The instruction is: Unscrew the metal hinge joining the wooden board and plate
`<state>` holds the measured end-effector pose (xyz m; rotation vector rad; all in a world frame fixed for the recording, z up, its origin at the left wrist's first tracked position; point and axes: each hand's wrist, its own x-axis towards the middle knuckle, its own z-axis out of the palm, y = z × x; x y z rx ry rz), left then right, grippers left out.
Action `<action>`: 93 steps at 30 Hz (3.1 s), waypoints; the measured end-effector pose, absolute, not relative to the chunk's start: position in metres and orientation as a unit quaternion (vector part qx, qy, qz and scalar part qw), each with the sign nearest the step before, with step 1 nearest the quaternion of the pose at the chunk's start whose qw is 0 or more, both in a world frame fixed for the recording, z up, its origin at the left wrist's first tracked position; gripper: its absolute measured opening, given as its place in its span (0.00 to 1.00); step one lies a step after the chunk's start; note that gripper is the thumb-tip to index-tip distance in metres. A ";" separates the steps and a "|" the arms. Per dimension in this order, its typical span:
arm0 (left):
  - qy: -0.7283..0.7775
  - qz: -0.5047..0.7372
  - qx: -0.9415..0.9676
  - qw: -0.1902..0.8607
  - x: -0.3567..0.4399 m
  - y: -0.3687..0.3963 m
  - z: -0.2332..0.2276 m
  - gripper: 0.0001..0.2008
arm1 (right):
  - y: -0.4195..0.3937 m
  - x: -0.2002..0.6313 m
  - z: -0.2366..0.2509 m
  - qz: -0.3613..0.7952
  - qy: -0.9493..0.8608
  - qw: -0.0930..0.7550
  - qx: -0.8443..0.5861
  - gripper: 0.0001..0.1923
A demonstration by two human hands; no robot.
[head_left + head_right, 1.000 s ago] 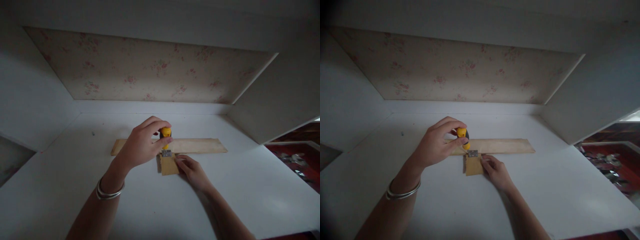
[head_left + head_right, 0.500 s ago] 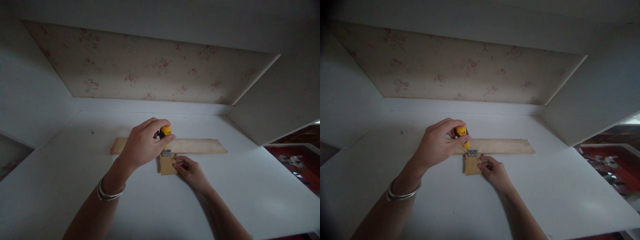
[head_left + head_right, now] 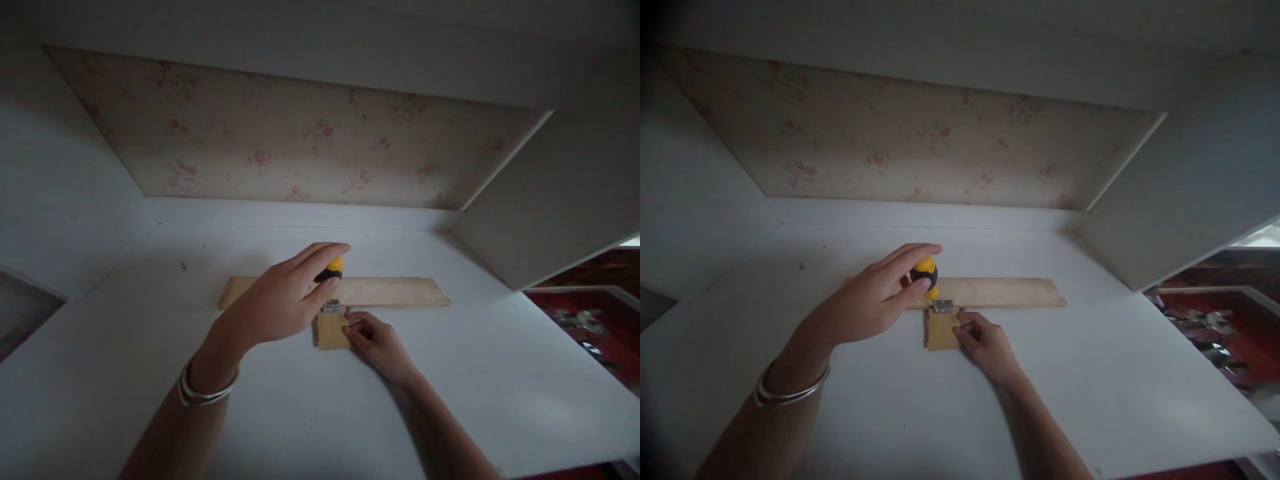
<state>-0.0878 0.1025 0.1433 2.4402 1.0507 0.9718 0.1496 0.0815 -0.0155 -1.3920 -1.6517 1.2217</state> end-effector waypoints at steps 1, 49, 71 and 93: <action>0.361 0.344 0.850 0.169 -0.090 0.103 0.144 0.21 | 0.082 0.149 -0.015 0.464 -0.630 0.323 -0.532 0.17; 0.307 0.392 0.865 0.067 -0.074 0.104 0.136 0.17 | 0.083 0.152 -0.022 0.438 -0.651 0.321 -0.531 0.17; 0.293 0.476 0.829 0.020 -0.070 0.105 0.131 0.10 | 0.076 0.124 0.027 0.163 -0.732 0.422 -0.510 0.21; 0.263 0.412 0.869 0.076 -0.086 0.098 0.146 0.12 | 0.091 0.096 0.114 0.193 -0.749 0.504 -0.385 0.36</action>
